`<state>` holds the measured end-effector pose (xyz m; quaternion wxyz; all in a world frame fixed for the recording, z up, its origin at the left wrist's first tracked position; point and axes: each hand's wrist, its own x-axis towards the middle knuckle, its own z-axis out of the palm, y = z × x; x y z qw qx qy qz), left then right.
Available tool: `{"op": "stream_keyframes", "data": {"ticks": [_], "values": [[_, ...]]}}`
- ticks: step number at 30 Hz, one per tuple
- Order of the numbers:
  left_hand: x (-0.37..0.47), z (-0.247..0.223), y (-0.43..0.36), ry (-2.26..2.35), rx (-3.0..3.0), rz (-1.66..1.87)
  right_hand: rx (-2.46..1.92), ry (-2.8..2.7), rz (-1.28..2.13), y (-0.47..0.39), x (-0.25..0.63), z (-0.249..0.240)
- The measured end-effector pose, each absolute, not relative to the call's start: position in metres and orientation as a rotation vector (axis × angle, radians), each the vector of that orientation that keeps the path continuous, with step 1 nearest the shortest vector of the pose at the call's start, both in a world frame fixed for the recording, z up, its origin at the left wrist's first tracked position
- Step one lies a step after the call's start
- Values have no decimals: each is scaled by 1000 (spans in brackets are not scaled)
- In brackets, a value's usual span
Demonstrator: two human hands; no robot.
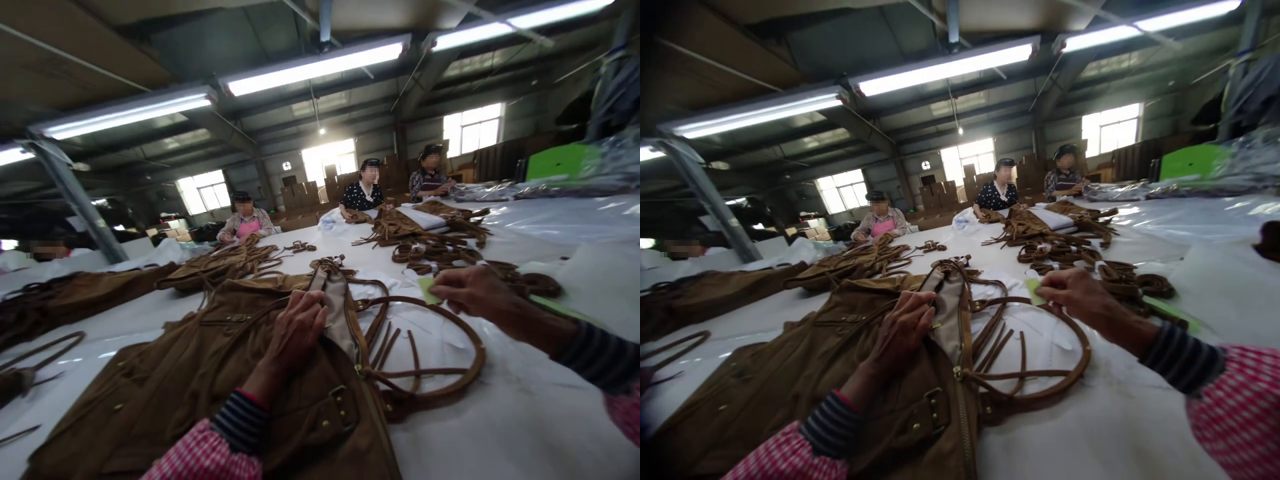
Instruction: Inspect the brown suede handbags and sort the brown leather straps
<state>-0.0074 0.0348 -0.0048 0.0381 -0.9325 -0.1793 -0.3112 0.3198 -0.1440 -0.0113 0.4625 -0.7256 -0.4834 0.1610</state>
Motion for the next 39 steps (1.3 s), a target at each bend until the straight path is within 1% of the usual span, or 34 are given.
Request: {"op": "stream_keyframes", "data": {"ticks": [1, 2, 4, 6, 9, 13, 18, 23, 27, 31, 34, 39], "values": [[-8, -6, 35, -562, -2858, -971, -1642, -1153, 654, -128, 289, -5], [-9, -6, 35, -573, -2854, -985, -1516, -1119, 835, -111, 260, 1], [-11, -8, 36, -597, -2844, -1017, -1351, -1041, 1042, -79, 213, 6], [-12, -8, 37, -628, -2840, -1036, -1313, -1006, 1167, -51, 185, 3], [-13, -9, 39, -666, -2852, -1028, -1336, -990, 1251, -24, 171, -7], [-12, -11, 39, -647, -2877, -974, -1348, -988, 1292, -8, 175, -14], [-9, -11, 38, -623, -2860, -997, -1379, -1033, 1346, 7, 170, -12], [-9, -12, 39, -604, -2859, -981, -1401, -948, 1319, 13, 158, -9], [-9, -13, 40, -571, -2879, -1008, -1377, -977, 1320, 6, 158, -12], [-8, -13, 40, -582, -2891, -1107, -1378, -1107, 1319, 1, 163, -17], [-8, -12, 38, -607, -2865, -1106, -1433, -1197, 1231, 3, 160, -23], [-8, -10, 35, -690, -2770, -1142, -1550, -1324, 990, 14, 157, -42]]}}
